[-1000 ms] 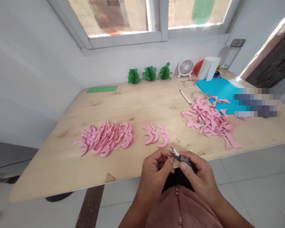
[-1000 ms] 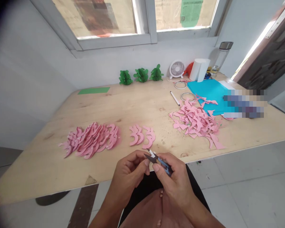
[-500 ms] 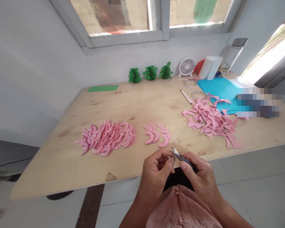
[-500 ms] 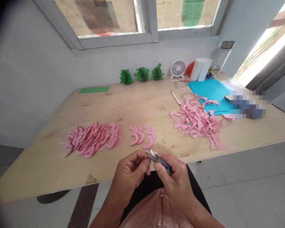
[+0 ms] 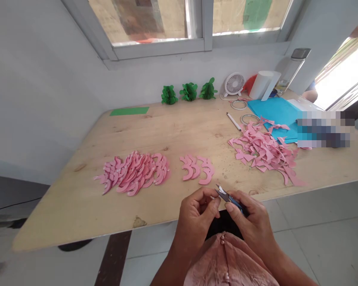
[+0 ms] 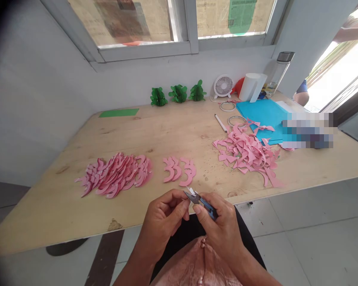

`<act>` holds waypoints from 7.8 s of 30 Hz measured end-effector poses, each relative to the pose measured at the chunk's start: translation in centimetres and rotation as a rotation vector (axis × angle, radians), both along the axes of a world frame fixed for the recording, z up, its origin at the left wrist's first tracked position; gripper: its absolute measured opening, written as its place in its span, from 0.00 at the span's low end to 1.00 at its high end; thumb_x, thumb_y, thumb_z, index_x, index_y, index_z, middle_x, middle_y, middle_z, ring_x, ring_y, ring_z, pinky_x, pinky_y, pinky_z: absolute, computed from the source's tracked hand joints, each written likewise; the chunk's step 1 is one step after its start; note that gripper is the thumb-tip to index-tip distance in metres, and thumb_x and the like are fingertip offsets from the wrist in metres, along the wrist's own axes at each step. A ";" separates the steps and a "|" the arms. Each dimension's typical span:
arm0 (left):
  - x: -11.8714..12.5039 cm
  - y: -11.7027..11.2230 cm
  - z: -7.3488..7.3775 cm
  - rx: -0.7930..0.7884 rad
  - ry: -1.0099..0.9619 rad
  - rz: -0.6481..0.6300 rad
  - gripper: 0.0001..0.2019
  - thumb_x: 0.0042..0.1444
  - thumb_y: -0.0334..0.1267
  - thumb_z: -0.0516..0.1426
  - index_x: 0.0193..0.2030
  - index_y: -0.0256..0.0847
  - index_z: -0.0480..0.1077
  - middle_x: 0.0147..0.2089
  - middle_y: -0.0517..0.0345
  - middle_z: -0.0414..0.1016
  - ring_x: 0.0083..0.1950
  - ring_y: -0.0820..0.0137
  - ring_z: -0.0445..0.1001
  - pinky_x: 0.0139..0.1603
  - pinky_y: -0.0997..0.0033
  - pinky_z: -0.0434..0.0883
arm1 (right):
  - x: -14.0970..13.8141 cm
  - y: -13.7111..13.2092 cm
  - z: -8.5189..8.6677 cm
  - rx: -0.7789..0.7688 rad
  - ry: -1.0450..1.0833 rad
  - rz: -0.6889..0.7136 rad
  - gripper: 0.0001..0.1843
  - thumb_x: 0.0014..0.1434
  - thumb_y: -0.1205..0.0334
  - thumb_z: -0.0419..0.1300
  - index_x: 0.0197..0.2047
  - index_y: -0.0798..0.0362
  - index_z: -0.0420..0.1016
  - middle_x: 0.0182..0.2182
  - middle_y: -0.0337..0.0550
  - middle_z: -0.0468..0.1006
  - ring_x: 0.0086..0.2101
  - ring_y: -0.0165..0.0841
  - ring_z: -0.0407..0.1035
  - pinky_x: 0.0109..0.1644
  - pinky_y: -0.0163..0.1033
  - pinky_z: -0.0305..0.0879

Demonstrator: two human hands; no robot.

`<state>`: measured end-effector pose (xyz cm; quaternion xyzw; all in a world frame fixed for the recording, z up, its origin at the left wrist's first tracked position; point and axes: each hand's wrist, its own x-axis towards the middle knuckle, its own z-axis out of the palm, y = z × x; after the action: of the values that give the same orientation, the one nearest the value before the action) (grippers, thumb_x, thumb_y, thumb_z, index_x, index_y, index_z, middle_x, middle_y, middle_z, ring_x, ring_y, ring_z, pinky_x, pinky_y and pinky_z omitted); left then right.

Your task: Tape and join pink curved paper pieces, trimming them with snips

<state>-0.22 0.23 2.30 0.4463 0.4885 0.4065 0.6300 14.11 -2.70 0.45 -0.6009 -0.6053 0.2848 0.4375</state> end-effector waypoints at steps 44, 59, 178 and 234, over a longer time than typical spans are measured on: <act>0.0 0.7 0.6 -0.068 -0.167 0.086 0.10 0.52 0.42 0.61 0.34 0.37 0.71 0.19 0.66 0.65 0.14 0.85 0.49 0.14 0.83 0.45 | 0.0 0.2 0.5 0.005 -0.030 0.015 0.09 0.60 0.57 0.57 0.35 0.53 0.76 0.25 0.36 0.76 0.25 0.28 0.67 0.29 0.30 0.62; 0.0 0.8 0.4 -0.046 -0.171 0.079 0.08 0.52 0.40 0.61 0.33 0.36 0.70 0.19 0.66 0.66 0.15 0.85 0.50 0.14 0.84 0.47 | 0.1 0.5 0.5 0.048 -0.121 -0.020 0.09 0.59 0.58 0.57 0.34 0.52 0.76 0.23 0.35 0.75 0.23 0.28 0.67 0.27 0.30 0.61; -0.4 2.9 -1.4 0.543 0.160 -0.104 0.23 0.57 0.26 0.54 0.59 0.43 0.57 0.43 0.55 0.72 0.47 0.68 0.73 0.55 0.61 0.67 | 4.1 1.7 0.2 0.041 -0.505 0.266 0.13 0.62 0.56 0.55 0.45 0.52 0.73 0.35 0.45 0.77 0.31 0.33 0.72 0.37 0.37 0.66; 0.1 3.3 -1.2 0.814 0.360 -0.291 0.30 0.55 0.19 0.48 0.64 0.46 0.56 0.57 0.48 0.66 0.47 0.70 0.71 0.55 0.59 0.69 | 3.7 2.1 0.2 0.045 -0.601 0.277 0.12 0.63 0.55 0.54 0.44 0.52 0.73 0.34 0.44 0.78 0.31 0.33 0.73 0.34 0.36 0.63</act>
<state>-0.11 3.49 1.07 0.7843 0.3232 0.3887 0.3597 17.82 -0.58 0.60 -0.5601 -0.7894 0.1384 0.2095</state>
